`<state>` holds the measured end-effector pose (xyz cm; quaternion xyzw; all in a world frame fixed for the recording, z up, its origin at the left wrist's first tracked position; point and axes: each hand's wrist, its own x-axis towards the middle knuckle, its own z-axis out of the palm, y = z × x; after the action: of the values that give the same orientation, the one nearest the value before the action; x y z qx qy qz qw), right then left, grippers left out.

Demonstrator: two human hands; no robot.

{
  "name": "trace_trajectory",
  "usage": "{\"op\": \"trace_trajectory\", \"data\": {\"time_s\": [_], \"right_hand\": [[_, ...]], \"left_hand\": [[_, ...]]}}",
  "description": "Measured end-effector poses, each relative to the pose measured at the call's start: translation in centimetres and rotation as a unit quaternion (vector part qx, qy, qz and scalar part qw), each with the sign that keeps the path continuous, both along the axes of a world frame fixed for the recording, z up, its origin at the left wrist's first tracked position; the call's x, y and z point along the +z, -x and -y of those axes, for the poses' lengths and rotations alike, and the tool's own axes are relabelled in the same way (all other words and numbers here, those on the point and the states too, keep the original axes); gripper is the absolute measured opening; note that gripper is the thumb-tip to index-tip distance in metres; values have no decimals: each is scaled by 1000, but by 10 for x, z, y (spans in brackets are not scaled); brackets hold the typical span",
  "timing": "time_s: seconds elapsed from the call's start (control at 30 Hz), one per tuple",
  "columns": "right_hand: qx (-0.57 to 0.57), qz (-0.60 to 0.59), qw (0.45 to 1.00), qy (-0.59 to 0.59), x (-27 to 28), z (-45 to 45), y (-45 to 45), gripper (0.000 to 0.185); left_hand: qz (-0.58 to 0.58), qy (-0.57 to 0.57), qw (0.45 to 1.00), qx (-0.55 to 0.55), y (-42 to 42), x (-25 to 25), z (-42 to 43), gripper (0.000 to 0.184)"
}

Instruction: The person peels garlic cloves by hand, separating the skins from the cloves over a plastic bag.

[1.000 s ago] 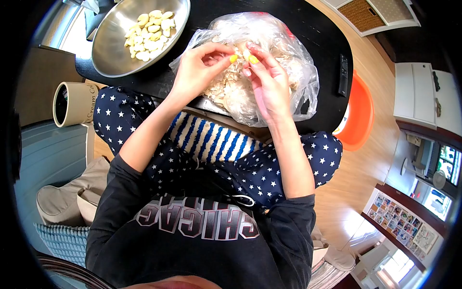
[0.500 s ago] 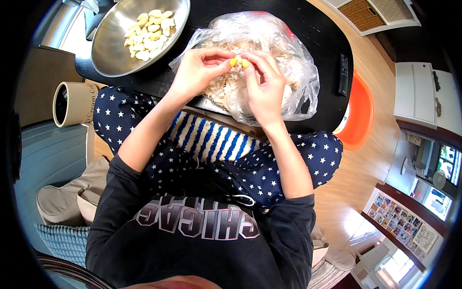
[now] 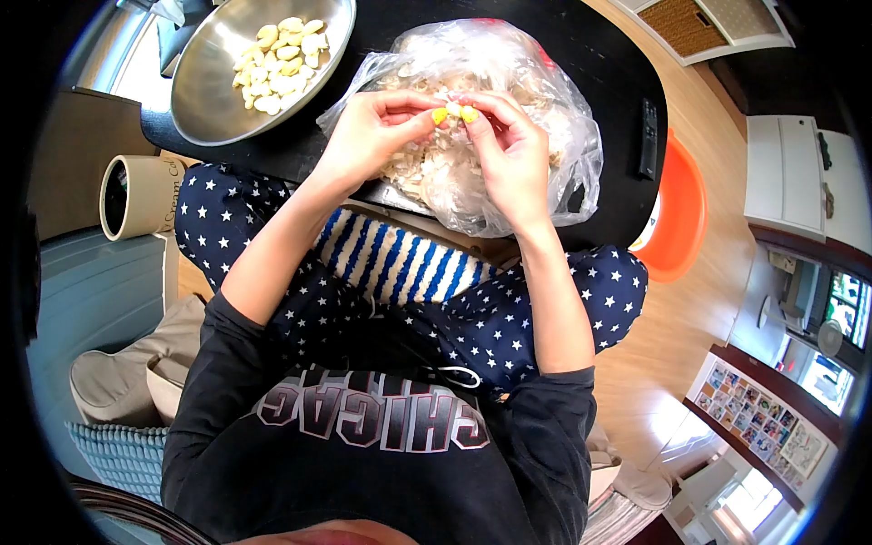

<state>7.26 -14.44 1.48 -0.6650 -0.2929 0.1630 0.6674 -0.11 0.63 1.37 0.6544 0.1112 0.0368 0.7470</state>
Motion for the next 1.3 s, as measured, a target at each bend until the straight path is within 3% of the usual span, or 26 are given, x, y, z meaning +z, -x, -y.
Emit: {"op": "trace_trajectory", "data": {"time_s": [0.5,0.77,0.9,0.97,1.03,1.17,1.3], "right_hand": [[-2,171,983,67,2,1,0,21],[-26,266,958,105,5,-5,8,24],[-3,178,982,59,-6,-4,2,20],[9,128,991,21,-8,-4,0,18],[20,-84,994,-66,-6,-4,0,17],[23,-179,977,-110,-12,-2,-2,17],[25,-162,981,-104,-11,-2,-4,17]], "left_hand": [[16,-20,999,-28,1,2,-6,21],[9,-91,996,-8,-3,-12,-6,17],[3,-72,997,-4,-3,-14,-7,17],[-12,11,1000,-17,-2,-7,-7,17],[-2,22,1000,-15,-2,-4,-5,17],[16,49,998,-25,-2,-5,-7,20],[16,50,998,-23,-1,-4,-6,21]]}}
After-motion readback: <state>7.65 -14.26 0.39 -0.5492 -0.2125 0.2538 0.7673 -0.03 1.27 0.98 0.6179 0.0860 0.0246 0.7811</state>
